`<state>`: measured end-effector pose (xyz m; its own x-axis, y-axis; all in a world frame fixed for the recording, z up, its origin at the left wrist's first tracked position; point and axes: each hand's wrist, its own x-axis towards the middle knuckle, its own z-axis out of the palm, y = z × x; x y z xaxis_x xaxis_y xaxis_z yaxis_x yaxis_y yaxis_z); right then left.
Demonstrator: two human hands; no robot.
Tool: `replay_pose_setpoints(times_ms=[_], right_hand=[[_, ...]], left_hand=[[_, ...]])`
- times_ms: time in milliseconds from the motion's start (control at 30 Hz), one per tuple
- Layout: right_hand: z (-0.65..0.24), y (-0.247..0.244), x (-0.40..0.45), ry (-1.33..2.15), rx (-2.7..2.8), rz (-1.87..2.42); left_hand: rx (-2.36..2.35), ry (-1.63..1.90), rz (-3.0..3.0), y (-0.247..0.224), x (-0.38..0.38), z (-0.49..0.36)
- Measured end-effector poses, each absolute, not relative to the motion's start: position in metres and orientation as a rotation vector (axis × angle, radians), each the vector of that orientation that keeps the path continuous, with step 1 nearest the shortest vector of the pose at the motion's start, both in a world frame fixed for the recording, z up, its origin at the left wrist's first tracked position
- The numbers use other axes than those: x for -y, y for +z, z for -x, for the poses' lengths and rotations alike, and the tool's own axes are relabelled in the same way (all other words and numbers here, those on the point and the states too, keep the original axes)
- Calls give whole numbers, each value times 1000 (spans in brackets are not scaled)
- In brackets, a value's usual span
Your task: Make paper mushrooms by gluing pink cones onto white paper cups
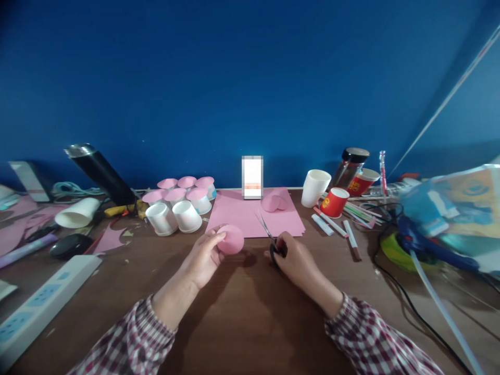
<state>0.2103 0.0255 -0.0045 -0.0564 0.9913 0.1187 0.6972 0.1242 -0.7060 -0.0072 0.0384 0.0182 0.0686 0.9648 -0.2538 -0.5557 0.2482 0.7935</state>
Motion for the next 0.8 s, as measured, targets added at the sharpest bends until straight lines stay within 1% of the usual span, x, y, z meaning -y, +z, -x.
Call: replay_pose_setpoints(times_ms=[67,167,333,533,633,800], right_hand=[[-216,-3,-27,506,1910,1740],[-219,2,-27,449,2014,1767],[-219,11,-24,481,2094,1748],[-225,12,-25,620,2130,1575],[-227,13,-26,669,2131,1564],[-225,18,-22,492,2260,1575]], left_hand=[[-871,1239,-610,20,-38,7],[-866,1231,-629,21,-37,6],[-891,1202,-651,20,-35,6],[-896,1207,-635,17,-36,6],[-894,1199,-641,16,-35,5],[-864,1183,-646,14,-33,4]])
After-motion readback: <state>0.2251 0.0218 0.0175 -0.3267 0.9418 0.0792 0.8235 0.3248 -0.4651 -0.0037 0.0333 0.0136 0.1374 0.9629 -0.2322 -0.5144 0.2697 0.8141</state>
